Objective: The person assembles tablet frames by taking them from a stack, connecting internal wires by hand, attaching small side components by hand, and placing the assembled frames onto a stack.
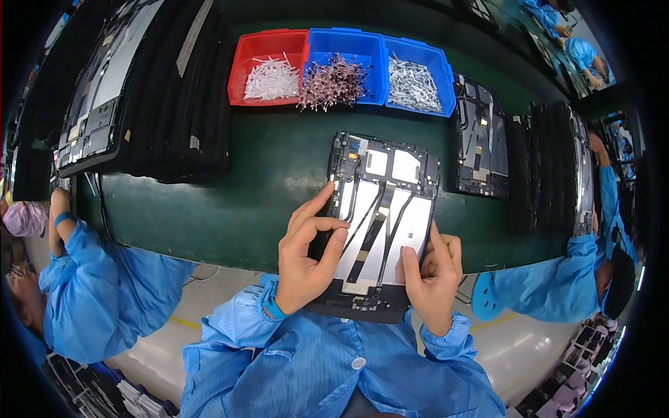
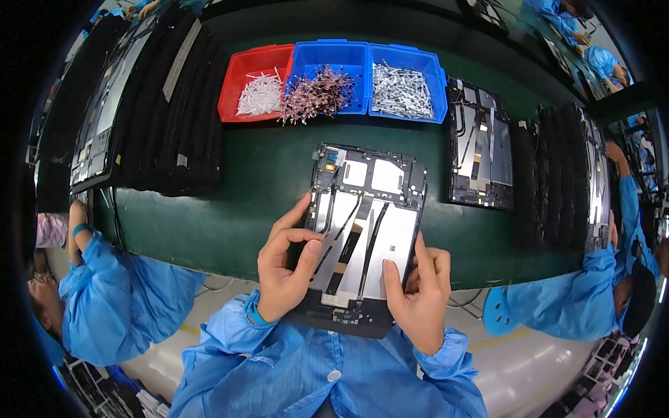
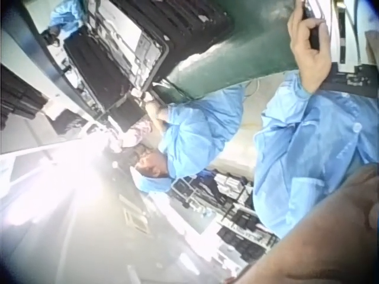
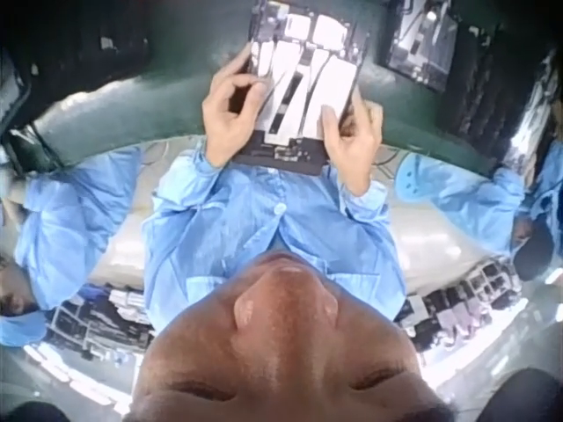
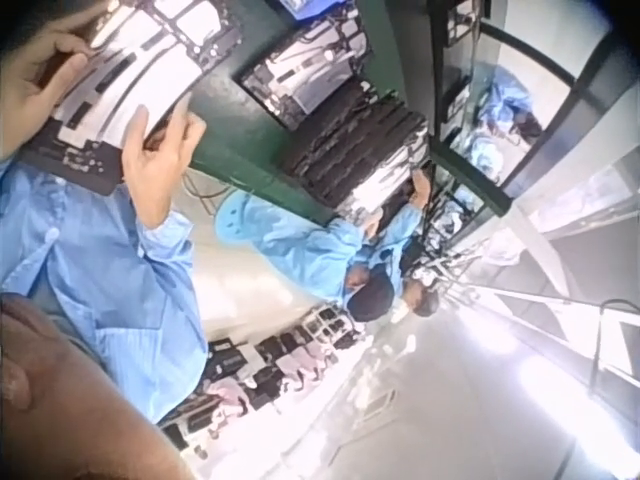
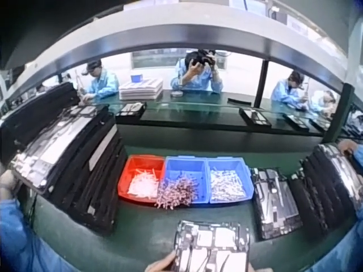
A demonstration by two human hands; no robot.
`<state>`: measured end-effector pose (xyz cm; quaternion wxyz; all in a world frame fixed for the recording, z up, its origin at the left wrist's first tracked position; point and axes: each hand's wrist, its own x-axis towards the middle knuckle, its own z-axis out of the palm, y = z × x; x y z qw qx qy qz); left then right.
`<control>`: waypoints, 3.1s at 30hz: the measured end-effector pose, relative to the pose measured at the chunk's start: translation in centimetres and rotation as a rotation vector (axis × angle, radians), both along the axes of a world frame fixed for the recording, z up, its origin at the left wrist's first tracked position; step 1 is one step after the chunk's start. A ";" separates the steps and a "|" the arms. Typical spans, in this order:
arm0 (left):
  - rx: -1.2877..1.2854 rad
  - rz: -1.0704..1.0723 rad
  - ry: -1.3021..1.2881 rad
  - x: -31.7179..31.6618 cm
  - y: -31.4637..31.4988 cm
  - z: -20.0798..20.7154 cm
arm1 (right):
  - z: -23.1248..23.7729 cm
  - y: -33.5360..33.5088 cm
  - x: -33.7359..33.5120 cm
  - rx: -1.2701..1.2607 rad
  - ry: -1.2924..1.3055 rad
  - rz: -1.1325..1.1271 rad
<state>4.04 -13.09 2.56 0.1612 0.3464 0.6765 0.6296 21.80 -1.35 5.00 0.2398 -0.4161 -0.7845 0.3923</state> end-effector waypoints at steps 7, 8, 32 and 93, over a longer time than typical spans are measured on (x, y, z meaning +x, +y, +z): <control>0.028 -0.008 -0.038 0.4 0.1 0.0 | 0.1 -0.4 0.4 0.210 -0.050 0.102; 0.031 -0.016 -0.038 0.3 -0.1 -0.1 | 0.1 -0.6 0.6 0.257 -0.058 0.126; -0.041 0.002 0.382 -1.9 1.2 2.4 | 2.3 3.8 -0.8 0.325 0.112 0.046; -0.391 -0.371 -0.449 -10.6 5.1 2.6 | -0.5 7.4 -12.2 0.192 0.265 0.629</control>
